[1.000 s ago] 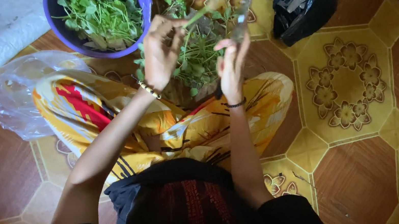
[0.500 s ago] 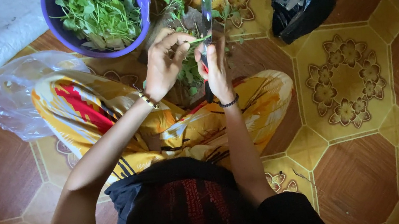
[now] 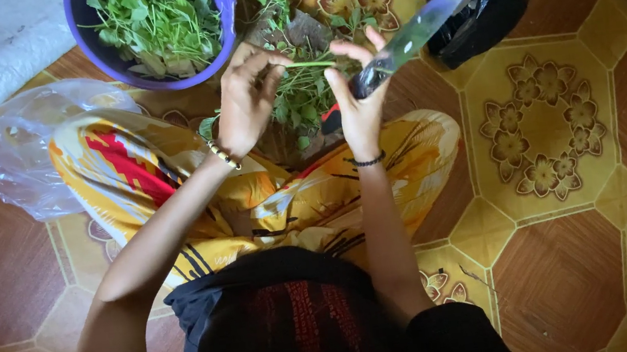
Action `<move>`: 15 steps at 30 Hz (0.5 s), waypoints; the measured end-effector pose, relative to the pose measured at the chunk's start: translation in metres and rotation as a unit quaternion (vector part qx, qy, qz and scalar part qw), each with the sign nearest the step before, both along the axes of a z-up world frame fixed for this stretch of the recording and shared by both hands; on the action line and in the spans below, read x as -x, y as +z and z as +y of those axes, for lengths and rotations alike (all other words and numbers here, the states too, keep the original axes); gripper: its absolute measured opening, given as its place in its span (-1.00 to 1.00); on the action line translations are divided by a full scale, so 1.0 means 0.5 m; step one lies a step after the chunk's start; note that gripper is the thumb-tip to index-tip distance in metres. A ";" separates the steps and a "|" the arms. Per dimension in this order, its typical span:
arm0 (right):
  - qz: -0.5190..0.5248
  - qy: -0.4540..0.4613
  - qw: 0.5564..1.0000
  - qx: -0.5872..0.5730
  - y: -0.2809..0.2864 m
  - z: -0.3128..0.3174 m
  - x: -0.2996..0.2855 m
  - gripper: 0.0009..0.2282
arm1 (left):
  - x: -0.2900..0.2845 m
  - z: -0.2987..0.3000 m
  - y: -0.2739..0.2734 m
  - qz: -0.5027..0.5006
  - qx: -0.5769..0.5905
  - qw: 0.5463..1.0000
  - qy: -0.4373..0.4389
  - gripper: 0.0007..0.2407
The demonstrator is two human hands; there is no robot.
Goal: Picking leaves from stems and trimming green vegetables with a knife while sitting on the floor.
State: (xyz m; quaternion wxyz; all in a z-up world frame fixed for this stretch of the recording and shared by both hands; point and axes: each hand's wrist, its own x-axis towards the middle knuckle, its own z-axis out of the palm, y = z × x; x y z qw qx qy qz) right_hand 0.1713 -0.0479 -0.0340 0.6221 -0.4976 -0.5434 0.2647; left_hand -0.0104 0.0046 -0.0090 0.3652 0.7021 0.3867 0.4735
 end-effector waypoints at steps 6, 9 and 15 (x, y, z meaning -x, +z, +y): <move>0.004 0.009 0.999 0.044 0.045 -0.005 0.009 -0.47 | 0.004 -0.001 0.014 -0.013 0.035 0.999 -0.038 -0.91; 0.143 0.077 0.983 0.091 0.032 -0.009 0.012 -0.49 | -0.010 0.000 -0.014 -0.051 0.045 0.996 -0.058 -0.88; 0.224 0.077 0.964 0.117 0.008 -0.013 0.040 -0.56 | -0.037 -0.028 0.007 -0.073 0.116 0.990 -0.045 -0.93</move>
